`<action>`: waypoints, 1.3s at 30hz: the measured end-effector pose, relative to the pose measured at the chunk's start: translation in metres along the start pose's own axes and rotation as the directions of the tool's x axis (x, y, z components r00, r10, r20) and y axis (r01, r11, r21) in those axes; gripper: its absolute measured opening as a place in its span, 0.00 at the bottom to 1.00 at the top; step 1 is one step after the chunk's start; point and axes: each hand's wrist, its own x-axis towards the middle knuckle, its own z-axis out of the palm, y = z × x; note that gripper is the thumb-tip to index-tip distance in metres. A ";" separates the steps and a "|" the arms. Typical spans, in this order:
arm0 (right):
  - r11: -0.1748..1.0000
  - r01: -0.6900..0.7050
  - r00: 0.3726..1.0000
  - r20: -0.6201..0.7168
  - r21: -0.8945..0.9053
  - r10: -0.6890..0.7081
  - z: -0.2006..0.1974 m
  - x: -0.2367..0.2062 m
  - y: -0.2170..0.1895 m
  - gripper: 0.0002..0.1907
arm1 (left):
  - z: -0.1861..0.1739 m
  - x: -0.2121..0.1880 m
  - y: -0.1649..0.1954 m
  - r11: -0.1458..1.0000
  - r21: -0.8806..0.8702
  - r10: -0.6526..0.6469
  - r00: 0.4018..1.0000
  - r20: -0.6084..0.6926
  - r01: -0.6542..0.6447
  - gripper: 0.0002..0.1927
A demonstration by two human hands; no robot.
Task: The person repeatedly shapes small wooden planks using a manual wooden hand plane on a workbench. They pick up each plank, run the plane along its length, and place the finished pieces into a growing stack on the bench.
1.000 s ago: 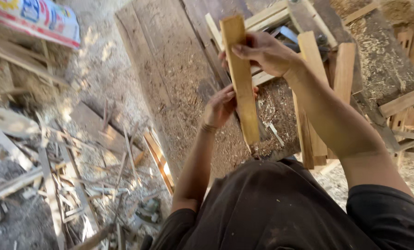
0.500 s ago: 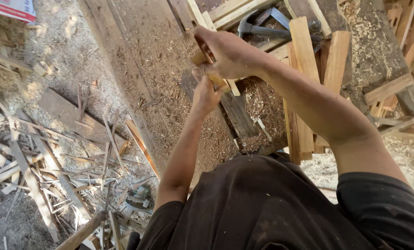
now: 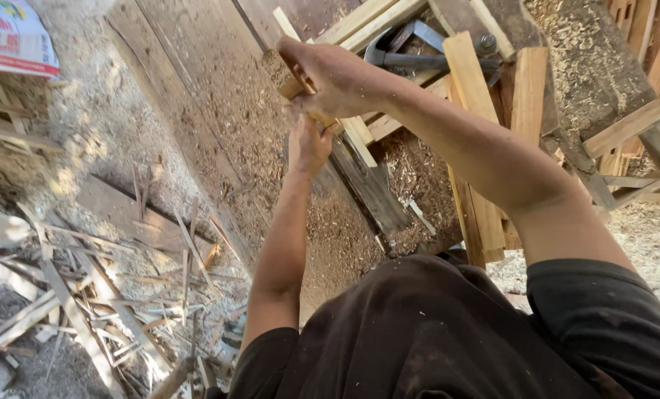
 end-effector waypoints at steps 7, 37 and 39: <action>0.974 0.009 1.000 0.004 -0.227 -0.009 0.008 -0.022 -0.031 0.25 | -0.039 0.038 0.015 0.936 -0.351 -0.043 0.972 -0.229 -0.041 0.24; 0.964 -0.125 0.991 0.022 -0.235 0.134 0.015 -0.031 -0.016 0.24 | 0.017 -0.036 0.004 0.987 -0.087 0.132 0.989 -0.063 -0.137 0.34; 0.964 -0.106 0.994 0.010 -0.246 0.112 0.015 -0.022 -0.006 0.25 | 0.016 -0.028 -0.005 0.989 -0.056 0.132 0.990 -0.052 -0.135 0.32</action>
